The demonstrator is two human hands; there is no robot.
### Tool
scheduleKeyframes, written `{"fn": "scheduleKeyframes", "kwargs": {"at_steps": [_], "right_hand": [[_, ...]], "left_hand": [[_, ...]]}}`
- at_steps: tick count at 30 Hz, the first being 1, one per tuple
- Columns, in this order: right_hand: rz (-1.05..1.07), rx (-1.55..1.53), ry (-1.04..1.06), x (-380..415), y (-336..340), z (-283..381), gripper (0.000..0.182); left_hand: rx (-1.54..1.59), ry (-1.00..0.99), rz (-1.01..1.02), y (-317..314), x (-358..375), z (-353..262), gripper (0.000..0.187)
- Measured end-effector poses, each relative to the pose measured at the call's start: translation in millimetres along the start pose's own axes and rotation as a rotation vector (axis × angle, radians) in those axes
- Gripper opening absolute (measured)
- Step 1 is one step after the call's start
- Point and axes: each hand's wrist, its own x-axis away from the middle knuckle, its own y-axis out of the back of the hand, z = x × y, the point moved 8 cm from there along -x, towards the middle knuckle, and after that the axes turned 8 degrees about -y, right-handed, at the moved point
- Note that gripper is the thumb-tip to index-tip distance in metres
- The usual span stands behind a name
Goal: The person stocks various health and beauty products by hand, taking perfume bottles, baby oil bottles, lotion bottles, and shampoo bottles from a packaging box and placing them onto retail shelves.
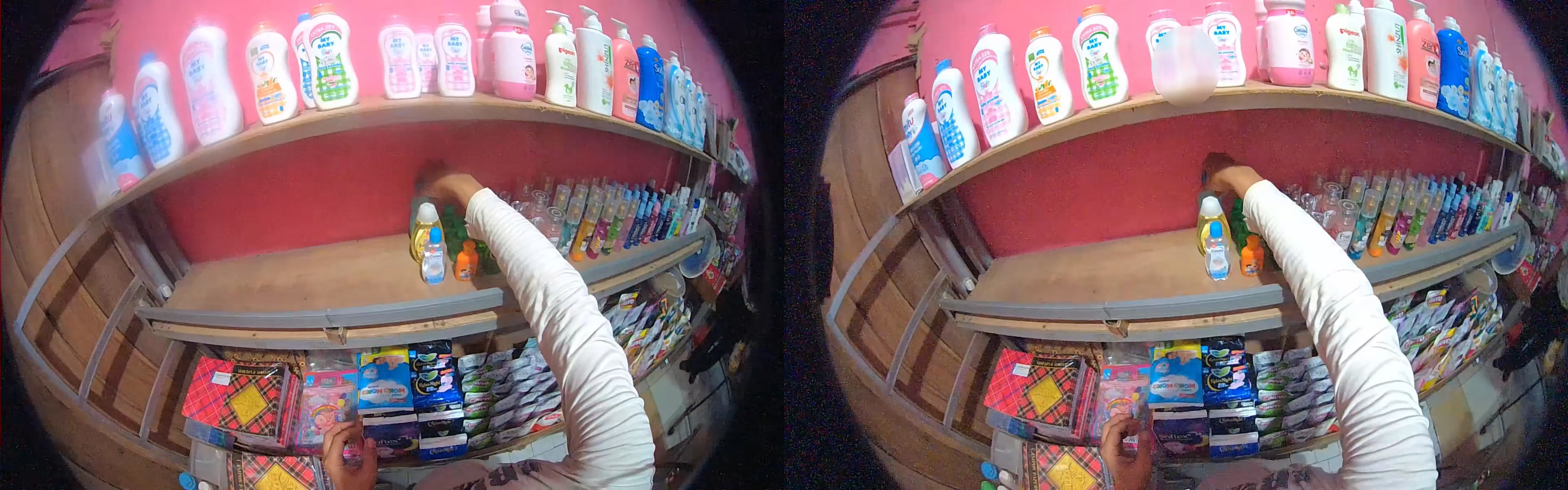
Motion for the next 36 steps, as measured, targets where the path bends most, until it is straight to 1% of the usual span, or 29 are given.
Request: {"fn": "scheduleKeyframes", "kwargs": {"at_steps": [1,5,6,8,10,11,12,14,16,17,18,20,22,23,24,26,27,28,30,32,33,34,36], "right_hand": [[-0.038,-0.003,0.032,-5.7,-1.1,-3.8,0.044],[0.028,-0.151,0.007,-22.8,-8.3,-5.2,0.044],[0.032,-0.181,0.0,-20.9,-6.5,-4.0,0.044],[-0.033,-0.18,0.007,4.6,8.2,0.4,0.047],[-0.062,-0.145,-0.012,33.6,25.2,7.4,0.05],[-0.11,-0.122,-0.002,42.9,32.0,9.8,0.05],[-0.158,-0.1,0.006,52.3,38.8,12.2,0.051],[-0.335,-0.057,0.067,70.9,49.3,12.0,0.051],[-0.587,-0.204,0.124,118.6,61.7,13.1,0.044],[-0.628,-0.334,0.233,133.0,57.4,12.9,0.041],[-0.671,-0.463,0.342,148.9,52.7,10.6,0.039],[-0.78,-0.676,0.488,199.2,39.1,4.3,0.035],[-0.614,-0.79,0.513,259.5,16.9,1.2,0.031],[-0.442,-0.863,0.52,283.1,-5.5,-3.1,0.029],[-0.269,-0.938,0.519,306.0,-33.6,-8.9,0.027],[0.26,-1.323,0.467,342.8,-109.9,-17.4,0.028],[0.421,-1.293,0.476,353.0,-152.0,-20.6,0.034],[0.577,-1.269,0.485,362.7,-201.8,-29.5,0.039],[0.57,-1.304,0.18,385.0,-304.8,-64.9,0.037],[0.358,-1.105,-0.2,422.7,-409.4,-120.7,0.042],[0.268,-0.874,-0.337,445.3,-496.5,-156.1,0.043],[0.194,-0.637,-0.465,477.9,-559.7,-187.8,0.045],[0.4,-0.738,-0.769,565.9,-603.7,-219.0,0.042]], "left_hand": [[-0.013,-0.023,-0.01,0.8,-1.1,-2.2,0.025],[-0.001,-0.066,-0.033,1.2,5.7,5.4,0.024],[0.026,-0.029,-0.03,0.5,5.1,4.8,0.025],[0.08,0.044,-0.016,0.0,5.3,0.1,0.025],[0.061,0.03,-0.007,-1.7,8.9,5.8,0.026],[0.053,0.023,0.001,-2.6,10.3,7.5,0.027],[0.106,0.077,0.005,-4.7,10.6,10.5,0.028],[0.217,0.186,0.023,-11.9,11.5,15.4,0.029],[0.179,0.074,0.056,-17.5,10.2,19.7,0.028],[0.163,0.015,0.075,-20.3,9.5,20.0,0.028],[0.18,0.041,0.095,-22.3,5.6,16.8,0.027],[0.212,0.091,0.14,-27.2,-6.8,6.1,0.026],[0.29,0.193,0.162,-35.3,-7.0,19.1,0.024],[0.326,0.246,0.177,-41.2,-7.1,26.8,0.023],[0.327,0.176,0.159,-43.4,-10.8,27.2,0.022],[0.34,0.04,0.131,-52.8,-18.3,32.5,0.022],[0.305,0.002,0.146,-57.6,-20.2,45.0,0.02],[0.296,0.006,0.159,-60.9,-18.3,58.3,0.019],[0.279,0.0,0.196,-71.7,-15.2,72.4,0.018],[0.166,-0.204,0.242,-76.0,-24.9,32.8,0.021],[0.115,-0.315,0.253,-81.8,-25.7,11.8,0.023],[0.136,-0.225,0.273,-91.7,-19.4,15.1,0.024],[0.162,-0.046,0.299,-109.4,-1.8,23.1,0.025]]}}
